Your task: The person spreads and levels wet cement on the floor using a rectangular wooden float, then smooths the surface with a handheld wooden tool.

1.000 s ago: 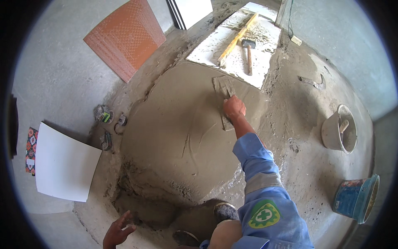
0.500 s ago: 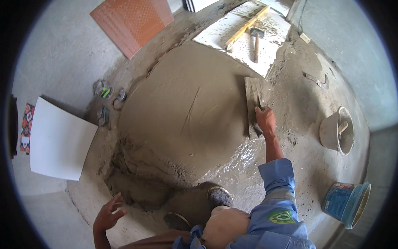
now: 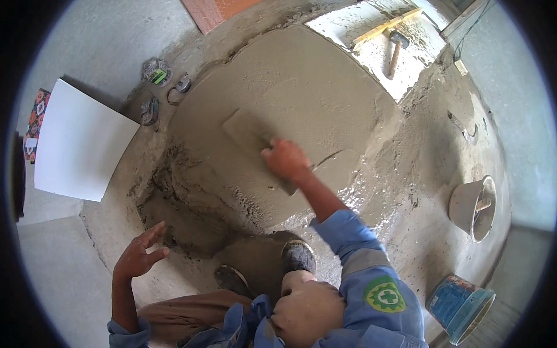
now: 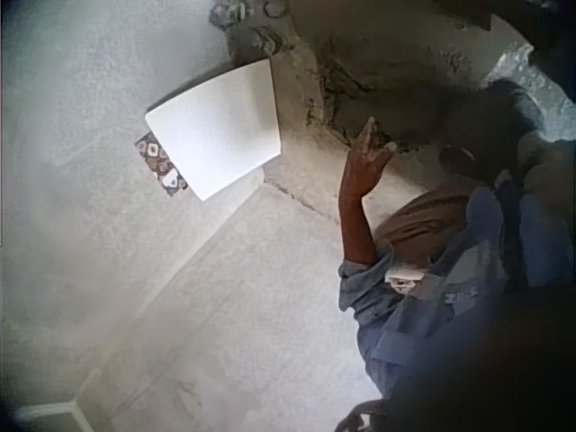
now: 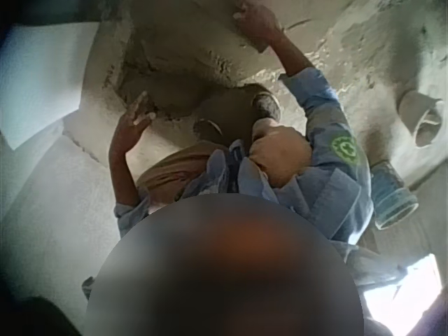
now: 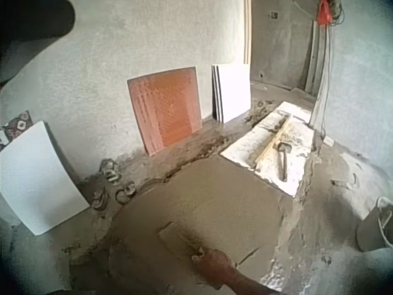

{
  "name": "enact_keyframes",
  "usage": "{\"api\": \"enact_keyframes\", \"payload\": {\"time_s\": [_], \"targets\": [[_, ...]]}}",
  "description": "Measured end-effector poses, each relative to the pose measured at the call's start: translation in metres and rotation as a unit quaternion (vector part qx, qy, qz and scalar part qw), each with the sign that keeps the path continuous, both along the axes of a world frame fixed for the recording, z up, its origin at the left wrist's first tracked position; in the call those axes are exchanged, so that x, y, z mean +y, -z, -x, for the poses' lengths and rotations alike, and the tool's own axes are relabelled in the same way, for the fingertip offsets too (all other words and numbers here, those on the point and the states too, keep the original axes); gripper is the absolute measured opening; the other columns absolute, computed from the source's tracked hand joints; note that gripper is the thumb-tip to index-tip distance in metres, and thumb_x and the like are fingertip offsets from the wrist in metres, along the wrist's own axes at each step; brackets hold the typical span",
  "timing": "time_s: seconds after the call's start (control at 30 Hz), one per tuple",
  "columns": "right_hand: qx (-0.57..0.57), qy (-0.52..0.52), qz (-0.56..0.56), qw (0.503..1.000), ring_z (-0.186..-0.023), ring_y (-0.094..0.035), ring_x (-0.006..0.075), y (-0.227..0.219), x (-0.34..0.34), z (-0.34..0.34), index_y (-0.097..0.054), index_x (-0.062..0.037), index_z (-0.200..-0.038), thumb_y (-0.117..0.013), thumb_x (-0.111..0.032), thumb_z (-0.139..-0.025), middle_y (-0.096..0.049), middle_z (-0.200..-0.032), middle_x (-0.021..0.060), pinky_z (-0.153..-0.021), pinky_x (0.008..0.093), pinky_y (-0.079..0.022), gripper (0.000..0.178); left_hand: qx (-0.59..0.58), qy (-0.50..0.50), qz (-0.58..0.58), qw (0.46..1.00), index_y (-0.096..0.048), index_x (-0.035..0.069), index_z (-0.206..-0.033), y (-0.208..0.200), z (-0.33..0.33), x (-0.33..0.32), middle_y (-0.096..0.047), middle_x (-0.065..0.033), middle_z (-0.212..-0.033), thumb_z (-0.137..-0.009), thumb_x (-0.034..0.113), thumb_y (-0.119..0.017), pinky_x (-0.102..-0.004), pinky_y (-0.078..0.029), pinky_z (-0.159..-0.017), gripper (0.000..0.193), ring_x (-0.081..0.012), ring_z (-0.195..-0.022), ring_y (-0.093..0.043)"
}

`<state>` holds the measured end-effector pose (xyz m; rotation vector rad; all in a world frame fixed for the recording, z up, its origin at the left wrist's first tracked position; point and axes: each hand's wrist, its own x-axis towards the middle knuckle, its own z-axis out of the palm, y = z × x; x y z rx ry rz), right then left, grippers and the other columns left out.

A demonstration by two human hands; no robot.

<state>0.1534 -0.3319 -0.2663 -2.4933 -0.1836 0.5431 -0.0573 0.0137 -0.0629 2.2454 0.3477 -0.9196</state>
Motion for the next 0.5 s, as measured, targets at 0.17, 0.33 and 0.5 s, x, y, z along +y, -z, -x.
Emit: {"api": "enact_keyframes", "payload": {"time_s": [0.17, 0.33, 0.5], "targets": [[0.038, -0.051, -0.021, 0.998, -0.096, -0.068, 0.0447, -0.012, 0.039, 0.071, -0.061, -0.0018, -0.118, -0.059, -0.038, -0.094, -0.07, -0.098, 0.0269, -0.087, 0.0547, -0.053, 0.044, -0.009, -0.005, 0.012, 1.0, -0.038, 0.001, -0.151, -0.003, -0.007, -0.006, -0.052, -0.026, -0.144, -0.086, 0.037, -0.076, -0.0442, -0.047, -0.104, 0.083, -0.0375, -0.127, -0.058], [0.055, -0.016, 0.063, 0.996, -0.09, -0.07, 0.0443, -0.014, 0.012, 0.085, -0.053, -0.0048, -0.116, -0.057, -0.038, -0.097, -0.071, -0.09, 0.0246, -0.08, 0.0568, -0.054, 0.039, -0.025, -0.016, 0.03, 0.999, -0.039, 0.0, -0.151, -0.005, -0.009, -0.008, -0.052, -0.0245, -0.145, -0.084, 0.034, -0.077, -0.0443, -0.046, -0.105, 0.084, -0.0369, -0.125, -0.059], [-0.007, 0.077, 0.147, 0.986, -0.089, -0.07, 0.0433, -0.005, -0.061, 0.063, -0.052, -0.0067, -0.12, -0.057, -0.042, -0.097, -0.071, -0.091, 0.0239, -0.079, 0.0545, -0.055, 0.042, 0.001, -0.016, 0.03, 0.999, -0.034, 0.001, -0.153, -0.009, -0.006, -0.006, -0.046, -0.024, -0.15, -0.085, 0.03, -0.077, -0.0459, -0.043, -0.109, 0.085, -0.0385, -0.132, -0.053]]}}
